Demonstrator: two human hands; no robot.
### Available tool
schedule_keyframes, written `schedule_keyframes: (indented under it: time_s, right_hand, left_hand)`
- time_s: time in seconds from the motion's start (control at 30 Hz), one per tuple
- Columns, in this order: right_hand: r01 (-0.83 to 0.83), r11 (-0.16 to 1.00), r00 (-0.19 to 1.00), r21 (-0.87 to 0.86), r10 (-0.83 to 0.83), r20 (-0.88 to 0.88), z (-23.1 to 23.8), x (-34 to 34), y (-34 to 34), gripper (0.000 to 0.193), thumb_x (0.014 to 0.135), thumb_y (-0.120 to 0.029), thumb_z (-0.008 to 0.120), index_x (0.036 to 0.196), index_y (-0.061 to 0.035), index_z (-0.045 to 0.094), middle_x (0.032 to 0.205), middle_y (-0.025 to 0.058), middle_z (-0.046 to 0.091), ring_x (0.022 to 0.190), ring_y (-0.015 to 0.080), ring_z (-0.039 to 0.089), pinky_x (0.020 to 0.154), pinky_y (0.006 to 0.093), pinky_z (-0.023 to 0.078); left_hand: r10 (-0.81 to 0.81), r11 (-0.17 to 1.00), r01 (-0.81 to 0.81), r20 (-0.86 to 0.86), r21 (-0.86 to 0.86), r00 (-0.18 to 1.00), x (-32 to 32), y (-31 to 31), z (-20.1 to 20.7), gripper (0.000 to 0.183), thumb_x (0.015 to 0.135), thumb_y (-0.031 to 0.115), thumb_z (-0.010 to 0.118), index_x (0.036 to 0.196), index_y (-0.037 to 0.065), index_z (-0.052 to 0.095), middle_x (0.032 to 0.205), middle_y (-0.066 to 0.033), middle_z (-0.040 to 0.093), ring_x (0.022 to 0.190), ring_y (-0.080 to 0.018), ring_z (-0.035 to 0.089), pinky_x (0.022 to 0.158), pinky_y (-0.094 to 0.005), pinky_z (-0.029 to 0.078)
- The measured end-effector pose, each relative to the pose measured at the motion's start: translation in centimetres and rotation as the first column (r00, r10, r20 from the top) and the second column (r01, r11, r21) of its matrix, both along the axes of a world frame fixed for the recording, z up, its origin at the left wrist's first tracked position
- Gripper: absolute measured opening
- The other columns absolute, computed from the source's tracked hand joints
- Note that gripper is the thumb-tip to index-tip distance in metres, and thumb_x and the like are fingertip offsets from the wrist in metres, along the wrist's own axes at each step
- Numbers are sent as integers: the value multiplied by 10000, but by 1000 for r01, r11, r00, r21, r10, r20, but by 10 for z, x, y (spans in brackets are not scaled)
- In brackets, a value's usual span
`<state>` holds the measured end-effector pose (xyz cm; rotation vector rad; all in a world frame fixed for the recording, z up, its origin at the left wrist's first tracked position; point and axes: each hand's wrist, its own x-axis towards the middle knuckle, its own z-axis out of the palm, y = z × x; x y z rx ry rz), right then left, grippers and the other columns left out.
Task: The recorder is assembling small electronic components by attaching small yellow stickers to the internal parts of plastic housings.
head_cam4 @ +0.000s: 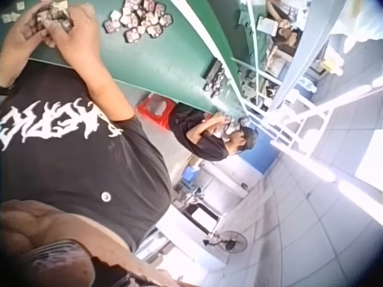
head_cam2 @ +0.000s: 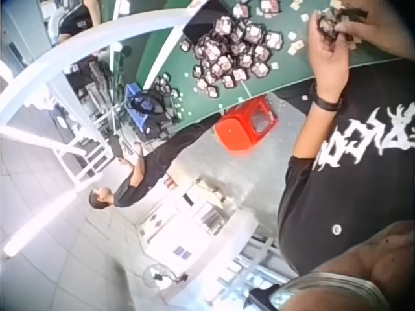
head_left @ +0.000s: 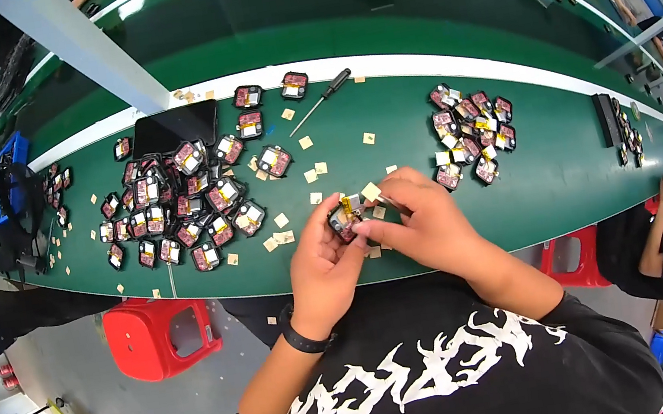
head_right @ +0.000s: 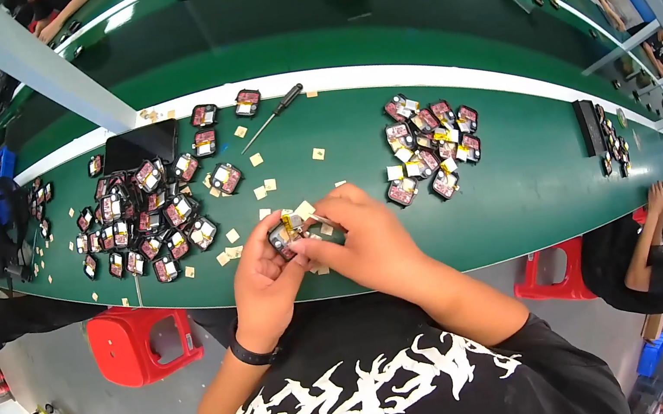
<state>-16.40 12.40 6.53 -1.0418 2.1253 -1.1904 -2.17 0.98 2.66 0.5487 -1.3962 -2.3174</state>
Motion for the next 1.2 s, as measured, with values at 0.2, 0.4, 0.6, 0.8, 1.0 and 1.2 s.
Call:
schedule_keyframes:
  time_s: [0.2,0.4,0.6,0.8,1.0,1.2]
  right_hand:
    - [-56,996,991,-68,47,-123,1,-9,24,238,945,-259,760,971,-30,699,920,130,645,733,300,644,652,400,513]
    - [-246,906,918,344,332,-216,23,-13,29,282,937,-321,752,913,-45,698,735,124,623,686,362,645,623,458,500]
    - [-217,970,954,112,235,-188,16,-9,34,168,959,-203,697,976,-39,665,845,162,669,760,405,665,654,492,519]
    - [-163,986,943,28,164,-289,9,-5,31,93,955,-133,677,988,-49,654,873,147,688,770,403,674,663,508,532]
    - [-160,985,913,70,174,-368,7,-2,30,88,947,-129,680,960,-45,658,840,148,685,767,398,678,663,498,540]
    - [-214,976,950,33,216,-227,16,-8,31,85,936,-123,690,950,-40,682,854,164,696,766,407,666,670,496,529]
  left_hand:
    - [-35,934,108,213,-341,976,3,-5,4,552,1016,-36,550,1553,16,432,1258,-91,646,1086,-154,644,948,-290,515]
    - [81,787,59,197,-614,977,-2,4,5,505,998,12,572,1498,24,501,1106,-143,681,886,-167,642,832,-307,523]
    - [80,808,91,261,-583,962,-2,7,10,368,976,19,598,1342,-3,562,950,-119,674,785,-190,646,730,-326,523]
    - [3,837,169,313,-520,950,-3,7,23,327,981,-13,609,1307,-5,588,915,-13,615,788,-73,538,713,-243,464]
    - [-34,802,182,262,-569,965,1,4,16,379,996,19,588,1373,-20,573,874,-16,611,739,-86,530,696,-247,444]
    - [-258,906,335,291,-258,921,11,-11,23,426,1008,63,582,1420,-36,542,867,-36,606,739,-115,545,700,-260,459]
